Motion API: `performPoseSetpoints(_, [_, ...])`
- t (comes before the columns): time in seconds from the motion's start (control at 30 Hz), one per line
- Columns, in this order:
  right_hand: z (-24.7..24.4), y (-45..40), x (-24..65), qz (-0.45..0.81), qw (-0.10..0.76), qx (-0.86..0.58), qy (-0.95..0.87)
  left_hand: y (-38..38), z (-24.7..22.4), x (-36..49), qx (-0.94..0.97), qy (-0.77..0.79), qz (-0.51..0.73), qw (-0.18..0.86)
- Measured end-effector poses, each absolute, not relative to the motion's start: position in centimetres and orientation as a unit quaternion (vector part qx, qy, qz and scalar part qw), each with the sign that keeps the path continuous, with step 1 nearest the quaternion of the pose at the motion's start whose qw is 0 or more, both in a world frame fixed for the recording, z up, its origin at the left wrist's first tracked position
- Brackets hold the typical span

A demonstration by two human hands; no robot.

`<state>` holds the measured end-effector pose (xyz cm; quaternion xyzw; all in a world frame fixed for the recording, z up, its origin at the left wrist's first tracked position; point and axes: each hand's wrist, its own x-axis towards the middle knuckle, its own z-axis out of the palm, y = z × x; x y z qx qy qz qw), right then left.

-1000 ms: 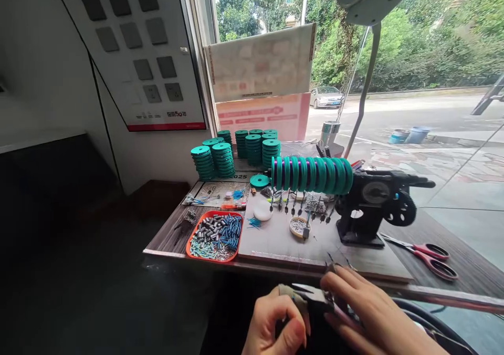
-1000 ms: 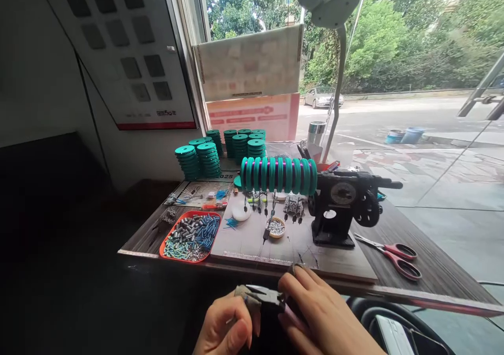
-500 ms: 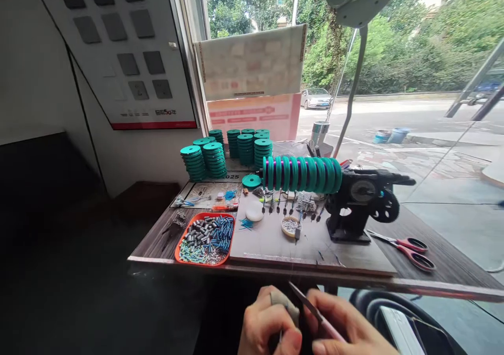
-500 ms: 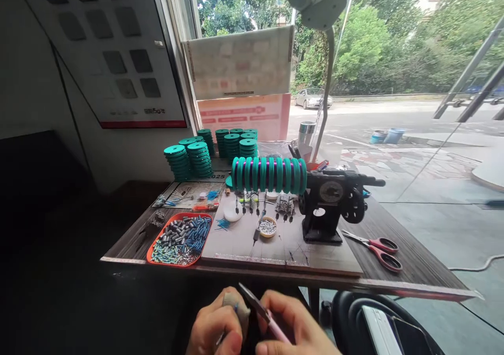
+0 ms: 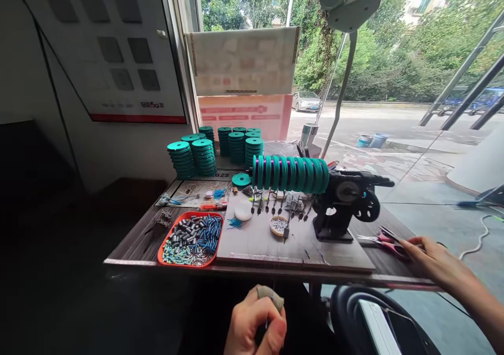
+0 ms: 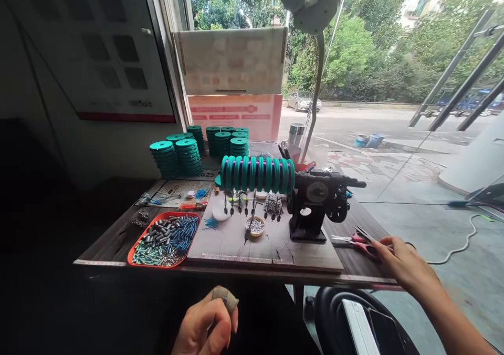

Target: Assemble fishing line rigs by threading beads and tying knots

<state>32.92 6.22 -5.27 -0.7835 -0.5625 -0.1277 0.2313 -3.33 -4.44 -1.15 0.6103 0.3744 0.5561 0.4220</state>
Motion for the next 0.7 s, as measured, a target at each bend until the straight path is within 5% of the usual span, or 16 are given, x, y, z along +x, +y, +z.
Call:
performPoseSetpoints(0.17, [-0.9, 3.6, 27.5, -0.172, 0.227, -0.713, -0.641, -4.5, -2.0, -3.0, 0.622, 0.377, 0.557, 0.402])
performPoseSetpoints(0.27, [1.5, 0.8, 19.1, -0.122, 0.38, -0.429, -0.81, -4.6, -1.3, -3.2, 0.662, 0.388, 0.534, 0.355])
performPoseSetpoints(0.37, [2.8, -0.9, 12.3, -0.098, 0.328, -0.256, -0.904, -4.1, 1.3, -4.7, 0.741, 0.399, 0.464, 0.277])
performPoseSetpoints(0.47, [3.7, -0.9, 10.6, 0.125, 0.323, -0.28, -0.895, -2.9, 4.6, -6.4, 0.762, 0.397, 0.396, 0.324])
performPoseSetpoints(0.6, [4.3, -0.1, 11.0, 0.617, 0.412, -0.268, -0.615, -1.3, 6.1, -6.3, 0.612, 0.3, 0.423, 0.597])
performPoseSetpoints(0.7, [3.7, 0.3, 9.9, 0.761, 0.445, -0.174, -0.439, -0.8, 4.7, -4.7, 0.501, 0.32, 0.536, 0.599])
